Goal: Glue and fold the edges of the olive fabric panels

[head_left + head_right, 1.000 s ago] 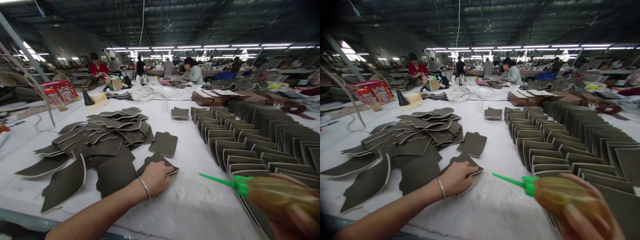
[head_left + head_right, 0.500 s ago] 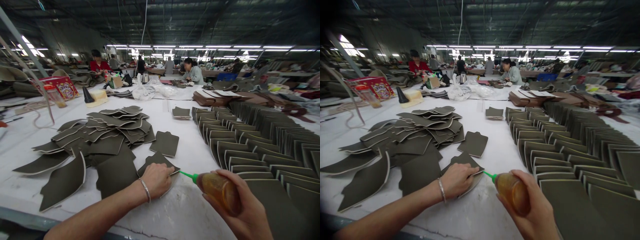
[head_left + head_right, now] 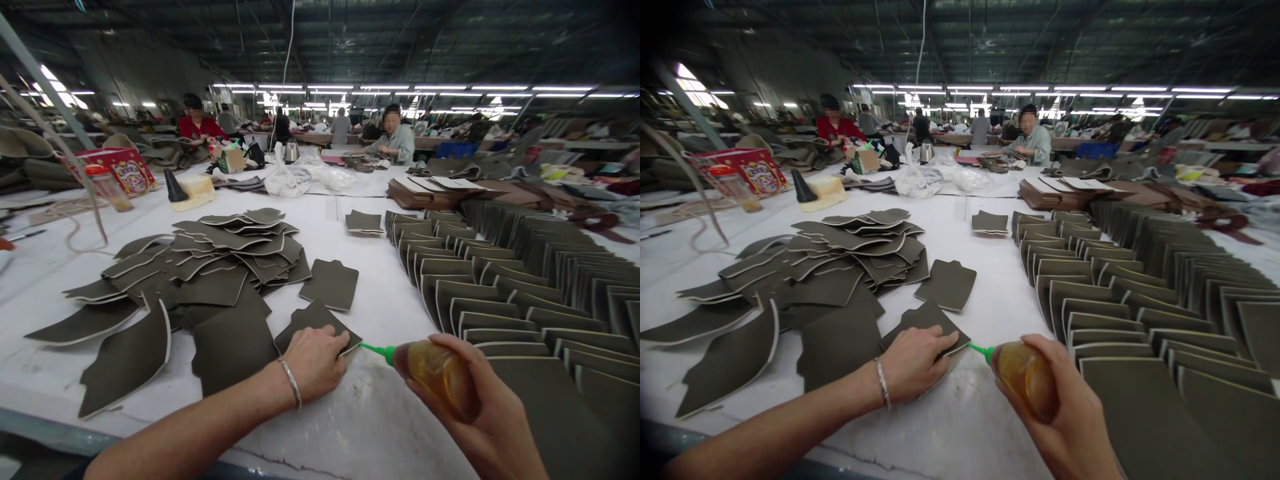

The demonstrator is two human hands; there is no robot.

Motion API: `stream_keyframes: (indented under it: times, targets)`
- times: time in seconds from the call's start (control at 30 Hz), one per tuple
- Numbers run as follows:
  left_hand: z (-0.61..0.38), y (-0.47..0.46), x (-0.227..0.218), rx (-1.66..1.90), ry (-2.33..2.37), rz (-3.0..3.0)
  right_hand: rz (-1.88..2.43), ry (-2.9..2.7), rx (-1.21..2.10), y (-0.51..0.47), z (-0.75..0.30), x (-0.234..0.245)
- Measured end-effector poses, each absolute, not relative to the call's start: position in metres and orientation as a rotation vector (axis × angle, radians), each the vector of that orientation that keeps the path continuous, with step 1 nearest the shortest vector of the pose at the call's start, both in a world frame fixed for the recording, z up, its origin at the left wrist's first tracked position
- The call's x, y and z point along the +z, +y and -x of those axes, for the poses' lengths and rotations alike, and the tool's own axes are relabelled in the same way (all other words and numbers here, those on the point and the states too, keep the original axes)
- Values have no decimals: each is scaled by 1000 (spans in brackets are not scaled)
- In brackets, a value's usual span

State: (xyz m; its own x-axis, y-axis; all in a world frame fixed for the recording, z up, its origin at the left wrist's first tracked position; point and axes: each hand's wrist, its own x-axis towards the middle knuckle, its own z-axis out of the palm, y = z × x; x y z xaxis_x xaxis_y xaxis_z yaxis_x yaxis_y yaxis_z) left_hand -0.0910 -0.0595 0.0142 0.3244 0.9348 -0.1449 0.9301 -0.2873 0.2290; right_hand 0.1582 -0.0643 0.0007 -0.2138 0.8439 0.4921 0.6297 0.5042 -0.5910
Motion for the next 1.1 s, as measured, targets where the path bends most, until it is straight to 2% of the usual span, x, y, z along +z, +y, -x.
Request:
stream_keyframes:
  times: [0.27, 0.43, 0.67, 1.1]
  targets:
    - [91, -61, 15, 20, 1690, -2298, 1229, -1909, 330, -61, -159, 0]
    - [91, -62, 16, 39, 1681, -2293, 1218, -1904, 439, -67, -158, -2]
    - [91, -61, 16, 36, 1673, -2285, 1233, -1870, 361, -63, -161, -5]
    - [95, -61, 17, 61, 1638, -2307, 1259, -1797, 597, -74, -157, -12]
